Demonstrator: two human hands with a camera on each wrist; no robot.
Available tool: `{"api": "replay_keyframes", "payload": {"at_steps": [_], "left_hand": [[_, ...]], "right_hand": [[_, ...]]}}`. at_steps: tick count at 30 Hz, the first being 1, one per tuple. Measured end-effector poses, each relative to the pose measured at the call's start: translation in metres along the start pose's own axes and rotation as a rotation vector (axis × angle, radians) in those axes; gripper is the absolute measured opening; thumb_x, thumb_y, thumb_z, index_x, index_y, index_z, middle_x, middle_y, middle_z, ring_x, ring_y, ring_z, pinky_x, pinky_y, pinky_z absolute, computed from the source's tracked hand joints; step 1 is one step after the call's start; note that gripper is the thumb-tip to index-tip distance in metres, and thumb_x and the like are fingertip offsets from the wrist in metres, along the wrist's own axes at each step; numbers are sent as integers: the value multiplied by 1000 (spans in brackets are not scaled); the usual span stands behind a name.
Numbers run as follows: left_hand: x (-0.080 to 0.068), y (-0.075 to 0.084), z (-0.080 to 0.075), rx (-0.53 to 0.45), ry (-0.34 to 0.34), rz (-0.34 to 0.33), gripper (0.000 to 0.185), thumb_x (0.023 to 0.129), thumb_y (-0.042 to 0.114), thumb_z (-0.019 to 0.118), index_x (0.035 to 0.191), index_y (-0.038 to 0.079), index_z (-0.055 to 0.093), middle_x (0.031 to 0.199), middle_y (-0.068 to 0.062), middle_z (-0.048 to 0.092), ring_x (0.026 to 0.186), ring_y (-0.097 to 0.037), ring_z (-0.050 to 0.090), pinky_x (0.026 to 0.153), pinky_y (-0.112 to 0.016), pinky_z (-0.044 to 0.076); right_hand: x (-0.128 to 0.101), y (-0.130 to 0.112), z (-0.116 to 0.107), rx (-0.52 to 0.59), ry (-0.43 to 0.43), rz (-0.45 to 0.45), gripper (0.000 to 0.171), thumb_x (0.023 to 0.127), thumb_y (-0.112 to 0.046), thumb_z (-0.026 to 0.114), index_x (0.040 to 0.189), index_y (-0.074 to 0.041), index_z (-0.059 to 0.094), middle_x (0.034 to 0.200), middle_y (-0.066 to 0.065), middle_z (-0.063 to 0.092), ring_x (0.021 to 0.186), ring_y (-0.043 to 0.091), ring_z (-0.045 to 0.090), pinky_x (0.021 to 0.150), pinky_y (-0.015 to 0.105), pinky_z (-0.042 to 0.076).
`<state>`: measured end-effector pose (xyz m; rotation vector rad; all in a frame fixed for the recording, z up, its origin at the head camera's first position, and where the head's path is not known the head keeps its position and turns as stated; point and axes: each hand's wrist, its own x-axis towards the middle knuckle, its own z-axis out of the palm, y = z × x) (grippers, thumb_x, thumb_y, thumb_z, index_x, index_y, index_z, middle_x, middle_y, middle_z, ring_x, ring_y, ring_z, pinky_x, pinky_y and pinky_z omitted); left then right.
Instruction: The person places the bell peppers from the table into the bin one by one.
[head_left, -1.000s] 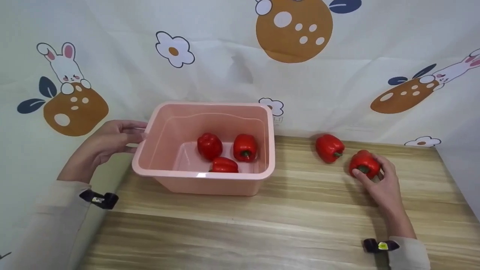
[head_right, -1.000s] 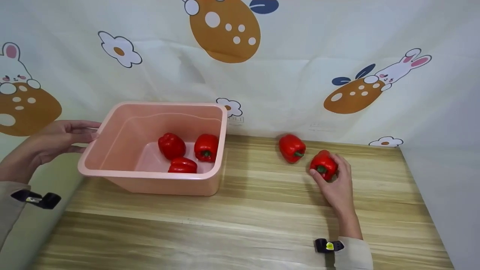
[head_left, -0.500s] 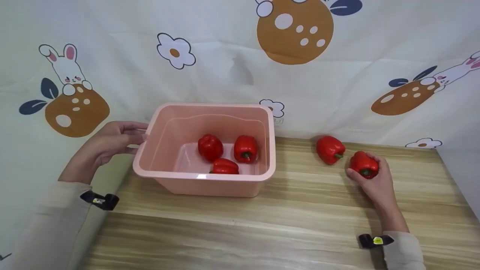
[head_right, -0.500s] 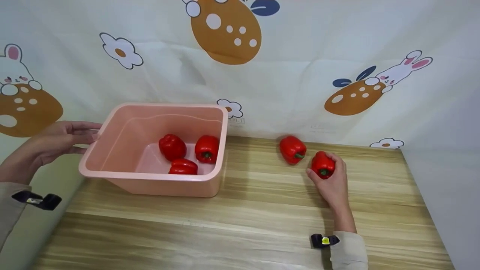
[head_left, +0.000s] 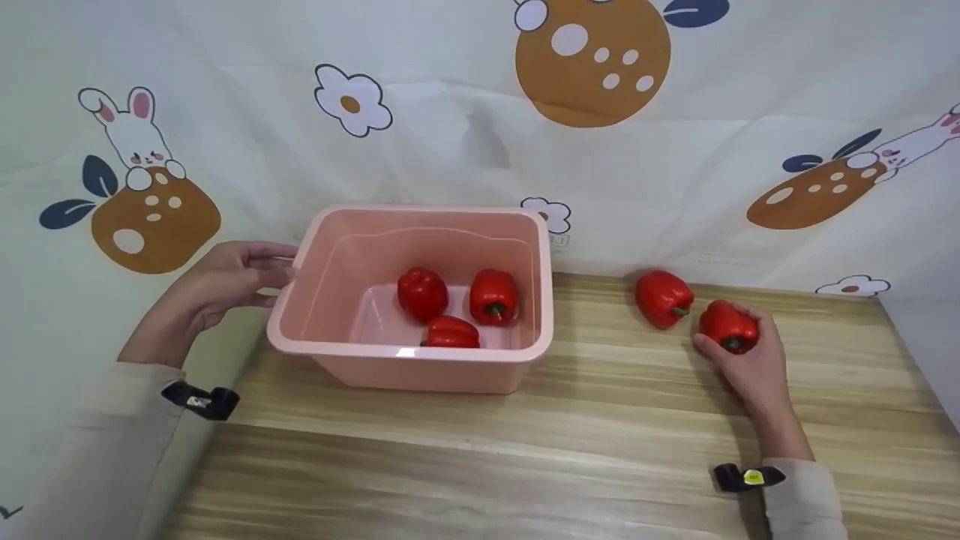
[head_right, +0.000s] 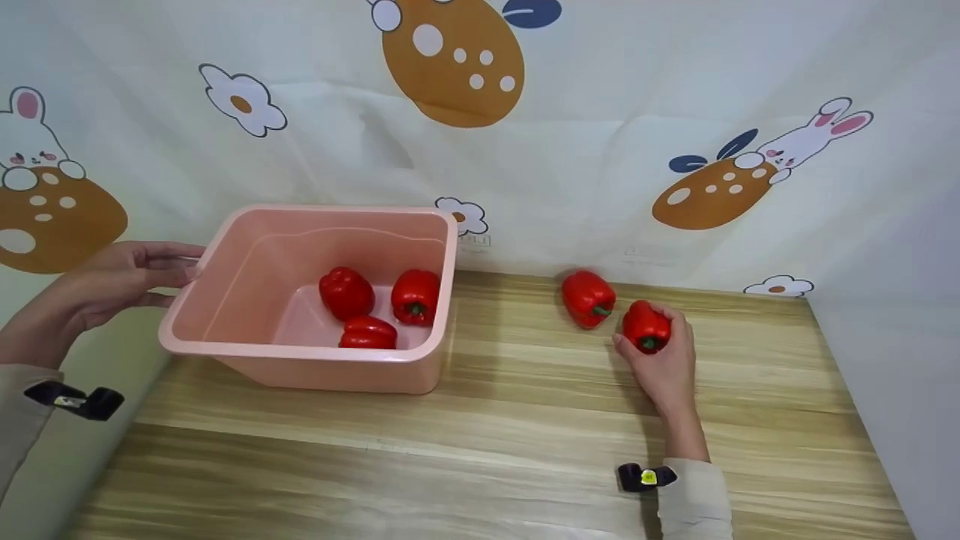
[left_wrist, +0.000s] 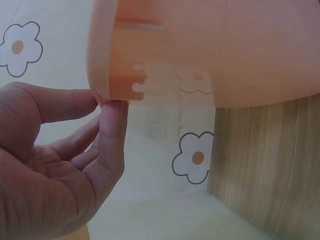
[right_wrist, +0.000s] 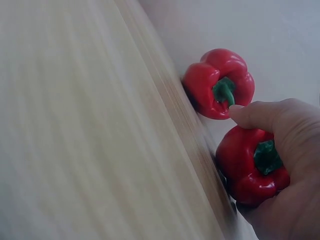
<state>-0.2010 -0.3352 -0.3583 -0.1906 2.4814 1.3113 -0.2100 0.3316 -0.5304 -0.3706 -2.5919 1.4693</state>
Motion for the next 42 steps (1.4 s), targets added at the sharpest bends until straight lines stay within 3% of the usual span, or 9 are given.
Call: {"api": "replay_keyframes", "payload": {"at_steps": [8, 16, 22, 29, 36, 42], "left_hand": [[0, -1, -1, -28, -21, 22, 59, 106, 24, 65, 156, -1, 46, 129, -2, 70, 99, 2, 71, 87, -26, 66], [0, 1, -1, -14, -20, 9, 59, 106, 23, 63, 158, 0, 44, 147, -18, 61, 100, 2, 71, 88, -26, 66], [1, -1, -1, -10, -18, 8, 60, 106, 23, 63, 158, 0, 43, 151, -22, 57, 100, 1, 70, 88, -26, 66], [0, -1, -1, -2, -13, 5, 62, 106, 22, 63, 159, 0, 41, 154, -25, 55, 100, 3, 69, 89, -25, 65], [1, -2, -1, -17, -17, 17, 61, 107, 22, 61, 159, -1, 41, 151, -22, 56, 101, 1, 70, 89, -27, 66], [0, 0, -1, -2, -14, 13, 60, 107, 25, 62, 158, 0, 43, 149, -21, 58, 101, 0, 71, 90, -28, 66]], "right_hand": [[1, 1, 0, 16, -4, 2, 86, 89, -26, 87, 158, -11, 37, 157, 9, 47, 137, 20, 43, 106, 31, 43], [-2, -6, -4, -16, -7, 1, 88, 92, -32, 84, 160, -9, 33, 160, 13, 44, 142, 30, 41, 112, 46, 46], [-6, -11, -6, -20, 14, -9, 86, 92, -29, 84, 160, -10, 34, 160, 12, 44, 143, 30, 41, 111, 47, 47], [-10, -18, -12, -5, 24, 24, 95, 93, -30, 82, 165, -13, 22, 166, 12, 36, 151, 33, 34, 119, 56, 46], [-14, -29, -16, 8, 58, -35, 90, 92, -22, 82, 164, -17, 27, 161, 8, 40, 142, 22, 38, 99, 23, 45], [-20, -45, -16, 19, 55, -97, 91, 90, -22, 85, 162, -18, 31, 159, 6, 44, 138, 17, 40, 94, 15, 45]]}}
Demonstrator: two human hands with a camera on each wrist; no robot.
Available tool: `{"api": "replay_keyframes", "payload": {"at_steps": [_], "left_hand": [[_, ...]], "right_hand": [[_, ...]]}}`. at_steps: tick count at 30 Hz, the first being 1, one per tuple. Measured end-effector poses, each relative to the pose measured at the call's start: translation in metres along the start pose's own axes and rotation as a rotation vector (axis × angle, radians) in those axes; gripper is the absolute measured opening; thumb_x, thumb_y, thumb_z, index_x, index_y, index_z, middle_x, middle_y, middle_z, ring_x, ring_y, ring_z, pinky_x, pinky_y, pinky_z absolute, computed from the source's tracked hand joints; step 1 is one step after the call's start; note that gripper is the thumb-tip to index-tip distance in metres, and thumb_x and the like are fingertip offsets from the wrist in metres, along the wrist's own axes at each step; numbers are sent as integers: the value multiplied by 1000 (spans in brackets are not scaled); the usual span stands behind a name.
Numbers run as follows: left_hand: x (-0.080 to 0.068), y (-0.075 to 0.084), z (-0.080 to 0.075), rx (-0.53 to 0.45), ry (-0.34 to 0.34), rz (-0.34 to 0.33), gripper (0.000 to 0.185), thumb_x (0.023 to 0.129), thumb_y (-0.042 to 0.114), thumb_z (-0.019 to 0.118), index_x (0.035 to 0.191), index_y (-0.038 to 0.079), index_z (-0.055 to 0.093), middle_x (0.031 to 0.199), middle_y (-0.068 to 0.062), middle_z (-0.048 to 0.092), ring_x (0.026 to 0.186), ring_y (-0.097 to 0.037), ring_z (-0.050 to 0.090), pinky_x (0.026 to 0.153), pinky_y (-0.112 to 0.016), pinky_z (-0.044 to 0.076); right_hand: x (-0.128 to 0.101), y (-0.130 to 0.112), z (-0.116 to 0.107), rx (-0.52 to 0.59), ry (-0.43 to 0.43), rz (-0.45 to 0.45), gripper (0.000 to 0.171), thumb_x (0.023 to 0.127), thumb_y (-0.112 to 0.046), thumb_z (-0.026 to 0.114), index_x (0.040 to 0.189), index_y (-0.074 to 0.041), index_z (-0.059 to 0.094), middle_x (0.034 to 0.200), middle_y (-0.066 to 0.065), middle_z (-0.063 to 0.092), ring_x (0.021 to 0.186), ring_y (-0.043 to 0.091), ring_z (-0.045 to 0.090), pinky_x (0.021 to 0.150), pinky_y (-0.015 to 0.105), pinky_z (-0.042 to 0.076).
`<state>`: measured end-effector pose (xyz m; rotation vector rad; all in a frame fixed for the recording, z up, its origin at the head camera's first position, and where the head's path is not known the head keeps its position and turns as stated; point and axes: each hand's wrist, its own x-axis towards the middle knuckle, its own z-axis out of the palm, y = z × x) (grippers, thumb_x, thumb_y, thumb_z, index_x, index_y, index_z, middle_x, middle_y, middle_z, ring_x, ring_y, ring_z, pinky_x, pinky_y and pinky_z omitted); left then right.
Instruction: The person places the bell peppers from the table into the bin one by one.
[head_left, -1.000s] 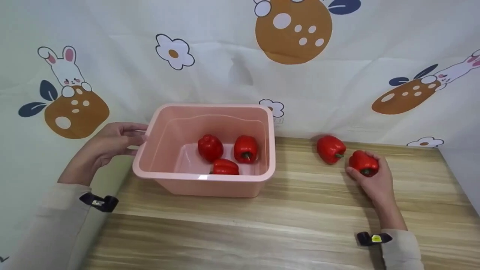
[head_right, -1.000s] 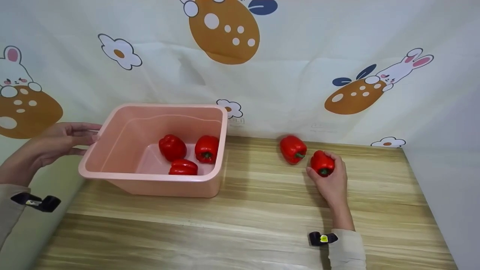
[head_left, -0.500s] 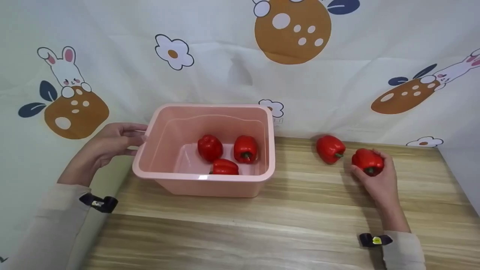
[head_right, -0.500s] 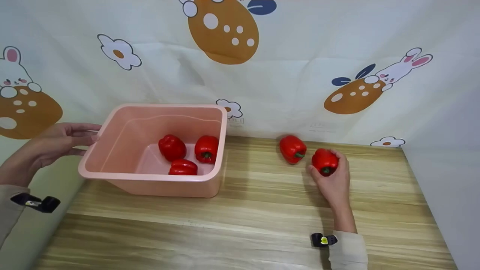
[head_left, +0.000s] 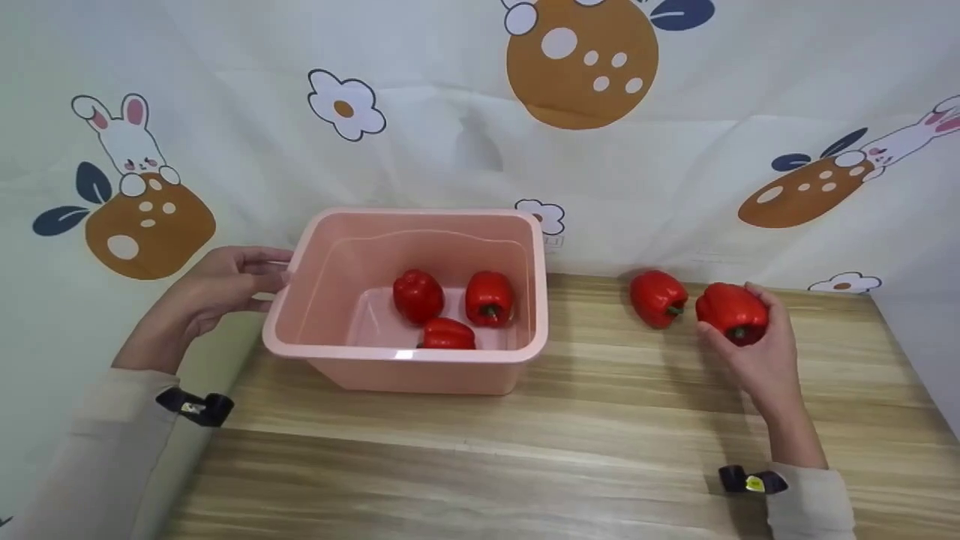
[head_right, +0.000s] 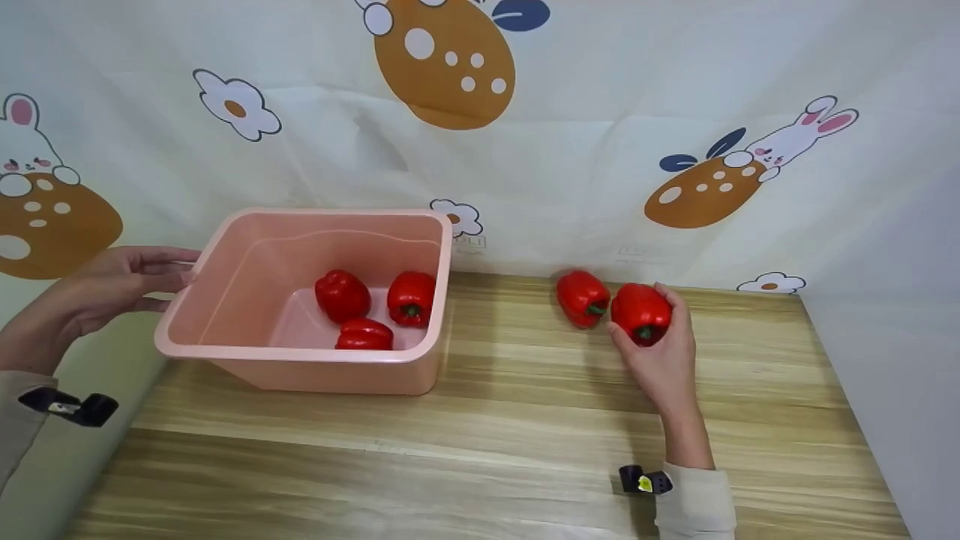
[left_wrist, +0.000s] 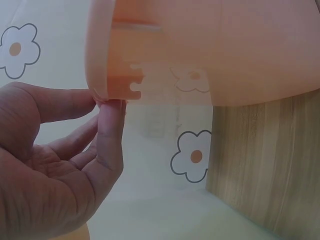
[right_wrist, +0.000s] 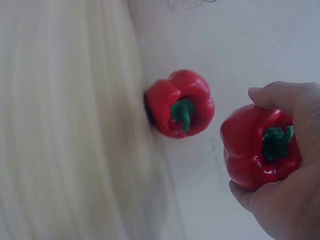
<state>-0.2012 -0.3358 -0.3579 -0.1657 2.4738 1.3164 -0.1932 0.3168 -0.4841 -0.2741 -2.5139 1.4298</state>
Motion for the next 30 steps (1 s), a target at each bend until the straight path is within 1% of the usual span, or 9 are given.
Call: {"api": "replay_keyframes", "payload": {"at_steps": [5, 8, 11, 16, 22, 27, 30], "left_hand": [[0, 1, 0, 8, 1, -4, 61, 106, 25, 63, 159, 1, 43, 149, -22, 58, 101, 0, 71, 89, -28, 66], [1, 0, -1, 11, -7, -5, 62, 107, 25, 63, 160, 0, 41, 151, -23, 56, 101, 1, 70, 89, -27, 66], [1, 0, -1, 15, -10, -6, 63, 107, 25, 62, 160, 0, 40, 153, -23, 55, 101, 1, 69, 89, -26, 66], [0, -2, -2, 5, -15, -4, 63, 107, 26, 63, 160, 0, 41, 151, -22, 56, 102, 0, 70, 90, -27, 66], [1, -2, -1, -18, -5, 1, 61, 106, 23, 63, 159, 1, 42, 147, -17, 60, 102, 0, 71, 90, -27, 66], [1, -3, 0, -5, -6, 14, 61, 107, 22, 60, 160, -1, 39, 153, -24, 54, 102, 1, 70, 90, -27, 66], [1, -3, 0, -6, -6, 9, 62, 108, 22, 60, 161, -1, 38, 154, -26, 53, 101, 1, 69, 90, -27, 66]], "right_hand": [[-6, -14, 1, 15, -54, -82, 88, 89, -24, 86, 160, -18, 36, 156, 8, 45, 135, 16, 42, 91, 5, 47], [-10, -21, 3, 35, -88, -121, 86, 90, -23, 86, 160, -17, 37, 156, 9, 45, 134, 17, 42, 90, 4, 48], [-14, -28, 6, 52, -107, -146, 84, 91, -23, 85, 159, -17, 37, 155, 8, 47, 133, 15, 44, 91, 4, 49], [-17, -38, 11, 71, -139, -164, 83, 91, -22, 84, 159, -15, 37, 154, 6, 48, 132, 13, 46, 92, 4, 51], [-18, -48, 20, 82, -195, -180, 84, 91, -20, 84, 158, -11, 35, 156, 8, 47, 130, 14, 46, 92, 4, 50], [-19, -57, 27, 87, -229, -203, 80, 92, -19, 83, 157, -9, 37, 155, 7, 48, 130, 17, 46, 92, 5, 50], [-19, -63, 31, 112, -248, -207, 79, 91, -17, 83, 156, -9, 38, 153, 7, 48, 130, 19, 47, 93, 7, 51]]}}
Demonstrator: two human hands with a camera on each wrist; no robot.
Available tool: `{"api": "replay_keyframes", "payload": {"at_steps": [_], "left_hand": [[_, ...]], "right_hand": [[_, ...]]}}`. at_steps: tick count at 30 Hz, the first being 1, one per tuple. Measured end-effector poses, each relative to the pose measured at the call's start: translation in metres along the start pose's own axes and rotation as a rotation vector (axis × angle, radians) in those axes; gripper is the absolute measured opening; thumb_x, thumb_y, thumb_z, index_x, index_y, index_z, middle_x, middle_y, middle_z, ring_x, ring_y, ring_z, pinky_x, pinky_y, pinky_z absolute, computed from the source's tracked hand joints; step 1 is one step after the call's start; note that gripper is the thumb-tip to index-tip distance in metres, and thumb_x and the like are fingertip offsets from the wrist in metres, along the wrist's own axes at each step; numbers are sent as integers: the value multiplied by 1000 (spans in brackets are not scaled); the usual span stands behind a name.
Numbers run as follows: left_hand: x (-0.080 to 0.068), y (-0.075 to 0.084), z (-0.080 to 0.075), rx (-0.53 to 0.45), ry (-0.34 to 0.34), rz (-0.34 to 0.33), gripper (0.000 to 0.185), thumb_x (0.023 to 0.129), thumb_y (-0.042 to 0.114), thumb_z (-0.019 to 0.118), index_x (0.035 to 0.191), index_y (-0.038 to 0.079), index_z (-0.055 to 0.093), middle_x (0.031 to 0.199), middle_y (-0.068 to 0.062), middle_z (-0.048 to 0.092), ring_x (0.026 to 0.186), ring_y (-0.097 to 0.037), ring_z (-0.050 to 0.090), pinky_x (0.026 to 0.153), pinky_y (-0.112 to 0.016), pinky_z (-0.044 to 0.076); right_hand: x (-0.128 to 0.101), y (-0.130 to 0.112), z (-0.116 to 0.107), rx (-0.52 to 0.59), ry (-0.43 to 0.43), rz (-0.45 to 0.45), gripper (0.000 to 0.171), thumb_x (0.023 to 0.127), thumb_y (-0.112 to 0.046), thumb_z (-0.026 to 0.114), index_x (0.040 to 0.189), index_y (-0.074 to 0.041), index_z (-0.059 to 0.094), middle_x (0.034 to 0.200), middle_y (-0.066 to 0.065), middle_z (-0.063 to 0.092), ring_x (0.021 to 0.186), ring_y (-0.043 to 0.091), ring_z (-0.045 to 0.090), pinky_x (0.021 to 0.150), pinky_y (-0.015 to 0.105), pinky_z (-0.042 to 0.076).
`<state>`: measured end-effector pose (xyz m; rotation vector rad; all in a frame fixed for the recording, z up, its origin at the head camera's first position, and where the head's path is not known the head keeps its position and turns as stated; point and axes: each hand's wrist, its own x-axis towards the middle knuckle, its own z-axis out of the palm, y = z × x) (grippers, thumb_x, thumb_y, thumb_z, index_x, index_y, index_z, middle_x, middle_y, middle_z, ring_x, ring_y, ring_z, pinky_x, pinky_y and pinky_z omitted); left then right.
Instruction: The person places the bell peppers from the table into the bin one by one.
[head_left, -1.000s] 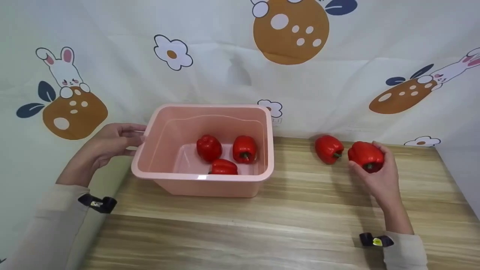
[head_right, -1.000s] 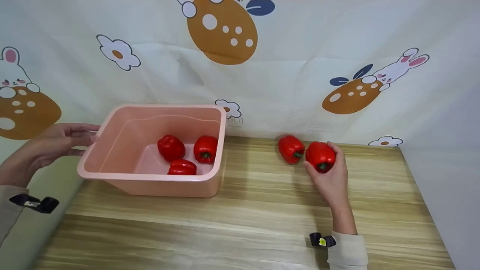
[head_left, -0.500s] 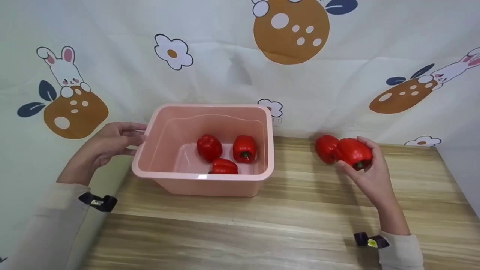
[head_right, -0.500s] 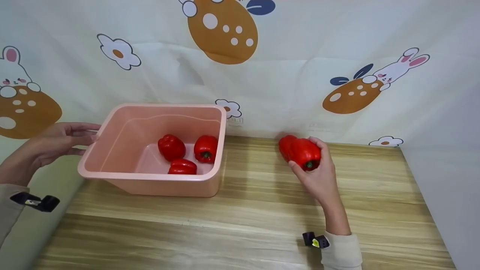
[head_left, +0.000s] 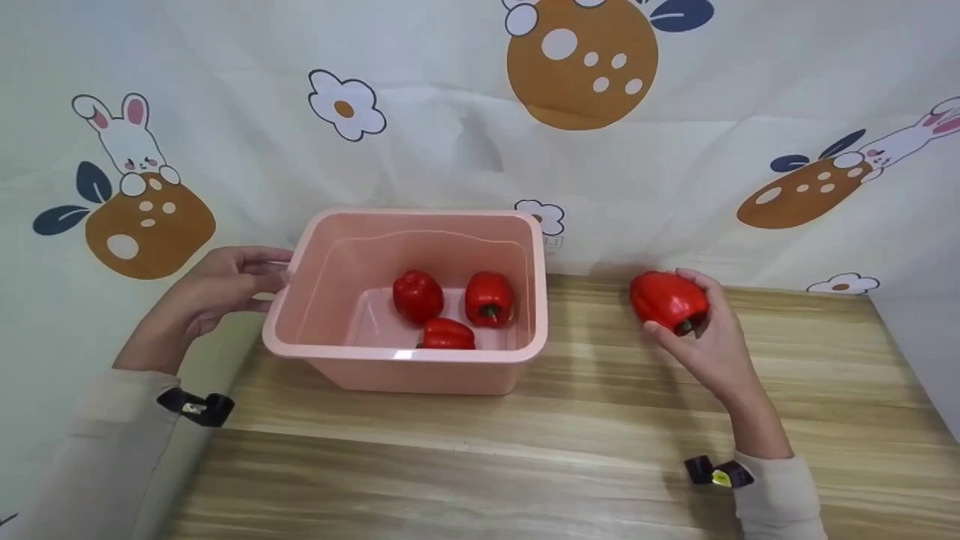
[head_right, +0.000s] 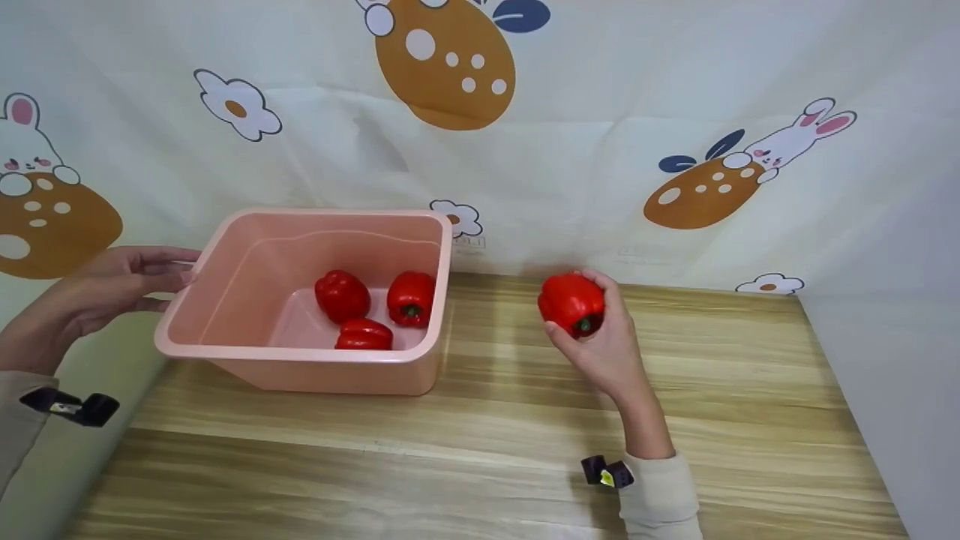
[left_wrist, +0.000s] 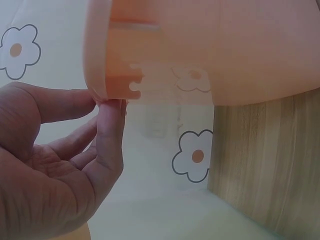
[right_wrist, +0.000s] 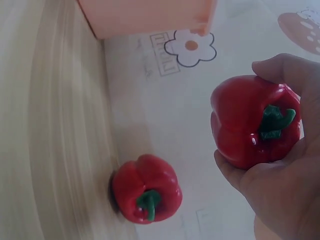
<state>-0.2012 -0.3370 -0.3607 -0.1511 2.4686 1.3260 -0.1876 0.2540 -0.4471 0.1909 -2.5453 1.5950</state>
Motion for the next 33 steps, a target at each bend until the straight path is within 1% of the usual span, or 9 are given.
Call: {"api": "replay_keyframes", "payload": {"at_steps": [4, 10, 16, 18, 20, 23, 25, 30, 33], "left_hand": [[-1, 0, 0, -14, 0, -5, 62, 107, 21, 60, 161, -1, 38, 154, -26, 53, 101, 1, 70, 90, -27, 66], [-2, -2, 0, -25, 11, 0, 61, 107, 22, 61, 160, 0, 40, 152, -24, 54, 100, 2, 70, 90, -26, 66], [-1, -2, 1, -42, 10, 4, 59, 106, 19, 61, 159, 0, 42, 151, -23, 55, 100, 2, 70, 89, -26, 66], [-1, -2, 1, -47, 10, 8, 59, 106, 19, 62, 158, 0, 43, 147, -19, 59, 100, 2, 71, 88, -27, 66], [-1, -2, 1, -44, 12, 11, 59, 106, 19, 63, 158, -1, 44, 141, -13, 63, 100, 2, 71, 88, -26, 66], [-1, -2, 0, -40, 12, 12, 58, 106, 20, 63, 157, 0, 45, 133, -5, 67, 99, 2, 72, 87, -26, 66], [0, -1, 0, -41, 12, 11, 58, 106, 20, 63, 157, 0, 45, 134, -6, 67, 99, 1, 72, 87, -25, 66], [1, -1, 0, -33, 11, 5, 60, 106, 22, 62, 158, -1, 43, 146, -18, 60, 99, 1, 72, 88, -25, 66], [1, -1, 0, -27, 10, -1, 60, 106, 22, 63, 158, 0, 43, 145, -17, 60, 100, 1, 71, 88, -25, 66]], "right_hand": [[3, -9, 6, 39, -31, -14, 78, 90, -12, 83, 155, -10, 38, 151, 7, 49, 130, 22, 50, 94, 9, 53], [9, -23, 16, 41, -81, -73, 77, 89, -7, 81, 154, -10, 38, 151, 6, 49, 132, 24, 48, 94, 14, 55], [16, -36, 27, 62, -95, -119, 78, 87, -4, 81, 153, -10, 40, 152, 4, 51, 133, 24, 49, 92, 18, 59], [18, -40, 31, 72, -100, -129, 77, 87, -4, 81, 153, -10, 41, 152, 4, 51, 133, 24, 49, 92, 19, 59], [19, -44, 35, 83, -105, -134, 77, 87, -5, 81, 153, -11, 42, 151, 4, 52, 132, 25, 50, 92, 19, 60], [21, -50, 40, 107, -113, -133, 78, 86, -4, 81, 153, -11, 42, 151, 4, 52, 132, 25, 51, 91, 21, 61], [22, -55, 42, 116, -112, -137, 78, 85, -3, 81, 152, -11, 42, 151, 5, 52, 132, 25, 51, 90, 21, 62], [28, -66, 47, 108, -124, -151, 79, 85, -6, 83, 153, -13, 43, 151, 4, 52, 133, 23, 51, 91, 21, 62], [31, -73, 51, 98, -147, -170, 81, 84, -10, 85, 153, -14, 43, 151, 4, 53, 133, 22, 51, 94, 22, 61]]}}
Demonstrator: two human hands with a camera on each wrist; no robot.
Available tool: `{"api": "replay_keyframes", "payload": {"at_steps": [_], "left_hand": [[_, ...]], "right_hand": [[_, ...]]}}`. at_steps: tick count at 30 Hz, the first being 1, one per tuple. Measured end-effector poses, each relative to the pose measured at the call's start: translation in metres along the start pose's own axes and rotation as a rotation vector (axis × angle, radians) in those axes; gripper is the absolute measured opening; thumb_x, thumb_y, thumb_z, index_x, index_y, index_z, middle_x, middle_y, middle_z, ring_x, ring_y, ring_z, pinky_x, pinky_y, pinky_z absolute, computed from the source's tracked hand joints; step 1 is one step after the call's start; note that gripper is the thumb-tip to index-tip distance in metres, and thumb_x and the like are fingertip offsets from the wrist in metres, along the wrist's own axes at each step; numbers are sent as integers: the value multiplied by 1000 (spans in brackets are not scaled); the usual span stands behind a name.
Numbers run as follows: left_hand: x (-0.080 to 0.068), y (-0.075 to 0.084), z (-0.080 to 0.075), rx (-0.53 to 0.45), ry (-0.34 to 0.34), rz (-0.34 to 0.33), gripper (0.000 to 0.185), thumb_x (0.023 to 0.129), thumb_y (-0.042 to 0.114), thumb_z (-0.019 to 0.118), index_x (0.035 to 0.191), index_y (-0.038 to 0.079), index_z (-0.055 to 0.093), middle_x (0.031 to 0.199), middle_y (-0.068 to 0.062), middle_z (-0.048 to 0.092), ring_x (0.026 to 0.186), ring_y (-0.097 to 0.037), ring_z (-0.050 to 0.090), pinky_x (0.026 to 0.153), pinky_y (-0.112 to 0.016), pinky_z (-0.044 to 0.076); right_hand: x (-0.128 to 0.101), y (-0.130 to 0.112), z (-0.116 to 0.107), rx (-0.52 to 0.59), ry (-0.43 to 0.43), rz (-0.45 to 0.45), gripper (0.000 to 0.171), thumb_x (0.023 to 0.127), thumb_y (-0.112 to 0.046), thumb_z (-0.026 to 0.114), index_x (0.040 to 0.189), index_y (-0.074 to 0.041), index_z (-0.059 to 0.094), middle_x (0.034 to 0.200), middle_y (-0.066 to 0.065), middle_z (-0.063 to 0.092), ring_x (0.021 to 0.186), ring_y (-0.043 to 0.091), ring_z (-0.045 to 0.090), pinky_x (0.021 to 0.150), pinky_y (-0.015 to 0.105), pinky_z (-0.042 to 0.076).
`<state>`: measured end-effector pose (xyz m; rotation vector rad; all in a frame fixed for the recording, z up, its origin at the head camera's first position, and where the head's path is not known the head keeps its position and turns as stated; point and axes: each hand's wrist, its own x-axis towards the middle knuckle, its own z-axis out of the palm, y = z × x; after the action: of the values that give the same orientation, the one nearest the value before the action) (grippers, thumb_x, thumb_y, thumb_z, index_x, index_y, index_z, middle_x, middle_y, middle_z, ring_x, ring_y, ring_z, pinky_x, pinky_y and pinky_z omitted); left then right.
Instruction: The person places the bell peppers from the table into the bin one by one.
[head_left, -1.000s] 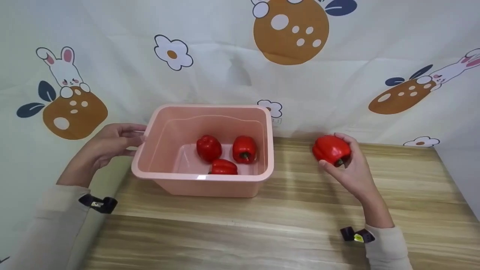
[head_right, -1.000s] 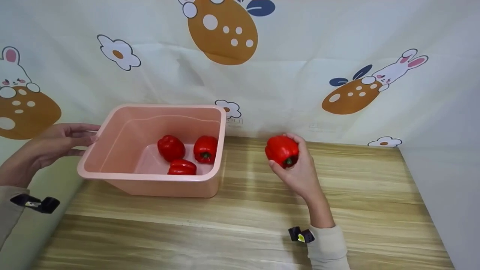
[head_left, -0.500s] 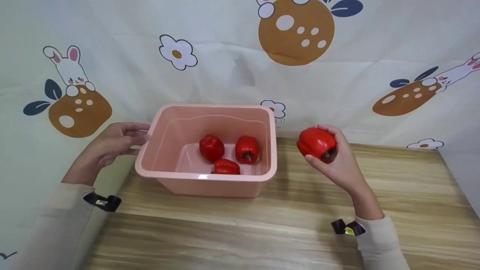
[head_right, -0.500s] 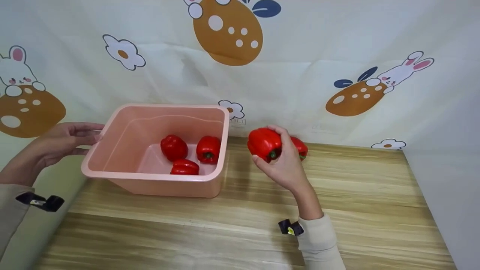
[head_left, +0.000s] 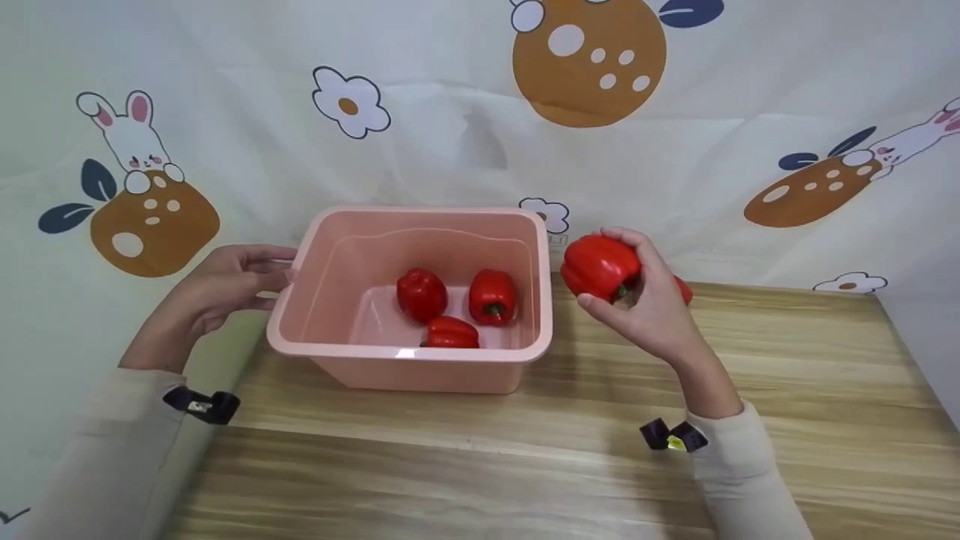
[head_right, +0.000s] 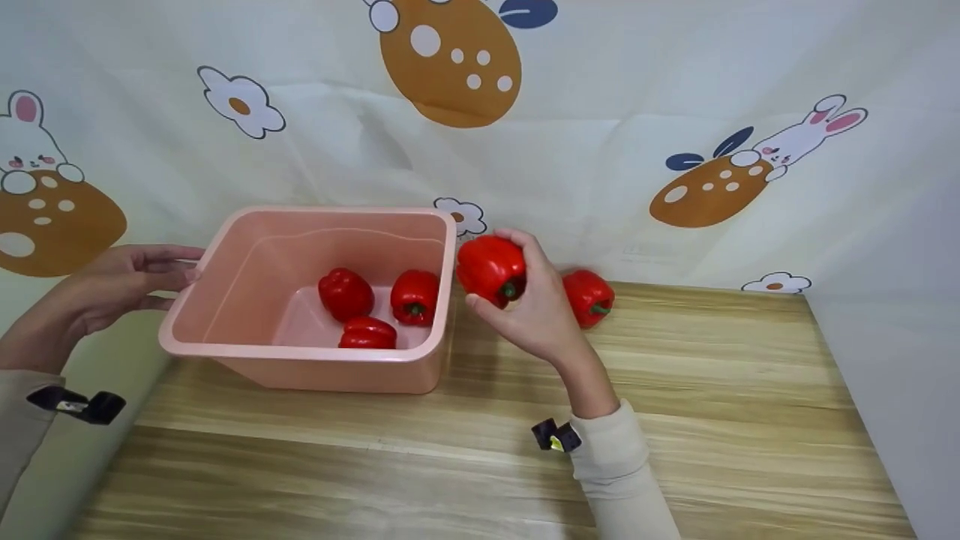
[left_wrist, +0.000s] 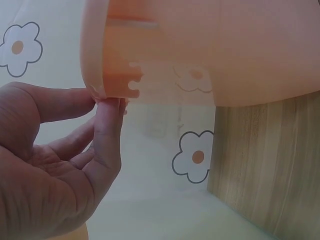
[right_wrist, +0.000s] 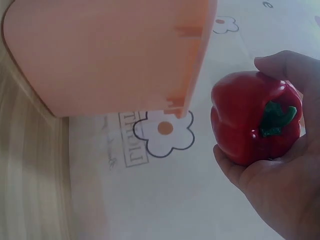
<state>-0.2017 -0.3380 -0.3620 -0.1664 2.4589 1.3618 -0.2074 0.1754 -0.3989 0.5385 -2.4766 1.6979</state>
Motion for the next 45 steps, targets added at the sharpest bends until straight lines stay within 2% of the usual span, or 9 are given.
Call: {"api": "replay_keyframes", "payload": {"at_steps": [4, 9, 12, 18, 28, 41, 44, 45], "left_hand": [[-1, -1, 0, -8, 0, -3, 60, 106, 22, 63, 158, 0, 43, 142, -13, 62, 100, 1, 71, 88, -25, 65], [-1, -1, 0, -2, 2, -5, 61, 107, 24, 63, 159, 1, 42, 144, -16, 61, 100, 1, 71, 88, -24, 65], [-1, -2, 0, -8, 1, -2, 61, 106, 24, 63, 159, 0, 42, 141, -13, 64, 100, 0, 72, 88, -25, 66], [-1, -2, 1, -28, 0, 10, 60, 106, 21, 63, 158, -2, 43, 133, -6, 67, 99, 0, 73, 87, -26, 66], [1, 2, 6, -39, 0, 29, 59, 106, 20, 61, 159, 1, 43, 146, -21, 60, 102, -3, 73, 89, -28, 66], [1, 7, 2, 33, 3, -23, 62, 106, 24, 63, 159, 0, 42, 151, -26, 56, 100, 1, 70, 89, -28, 66], [-1, 6, 1, 32, 2, -29, 61, 106, 25, 63, 159, 0, 42, 150, -24, 57, 100, 0, 71, 89, -29, 66], [-1, 5, 0, 23, 2, -25, 61, 106, 24, 63, 158, 0, 43, 146, -21, 62, 100, 0, 71, 89, -28, 66]], "right_hand": [[5, -7, 6, -13, -22, -22, 81, 84, -13, 86, 153, -15, 43, 150, 4, 53, 133, 22, 52, 98, 27, 60], [10, -13, 17, -38, -50, -33, 81, 84, -19, 87, 153, -17, 44, 148, 2, 55, 132, 21, 54, 102, 42, 61], [13, -17, 24, -36, -72, -48, 81, 84, -22, 88, 152, -17, 44, 147, 0, 55, 132, 20, 54, 102, 47, 61], [19, -22, 29, -3, -85, -81, 81, 84, -22, 87, 152, -17, 44, 147, 1, 56, 130, 21, 57, 102, 46, 61], [26, -28, 43, -12, -137, -106, 83, 83, -23, 89, 153, -21, 43, 147, -2, 56, 134, 19, 56, 105, 47, 61], [40, -35, 60, -46, -211, -165, 81, 84, -23, 88, 151, -23, 43, 144, -2, 59, 132, 18, 57, 106, 47, 60], [41, -34, 66, -62, -219, -189, 82, 82, -24, 88, 151, -23, 44, 143, -3, 60, 131, 17, 58, 105, 46, 61], [41, -33, 68, -68, -219, -199, 81, 82, -23, 88, 150, -22, 44, 142, -2, 60, 130, 17, 58, 105, 46, 61]]}}
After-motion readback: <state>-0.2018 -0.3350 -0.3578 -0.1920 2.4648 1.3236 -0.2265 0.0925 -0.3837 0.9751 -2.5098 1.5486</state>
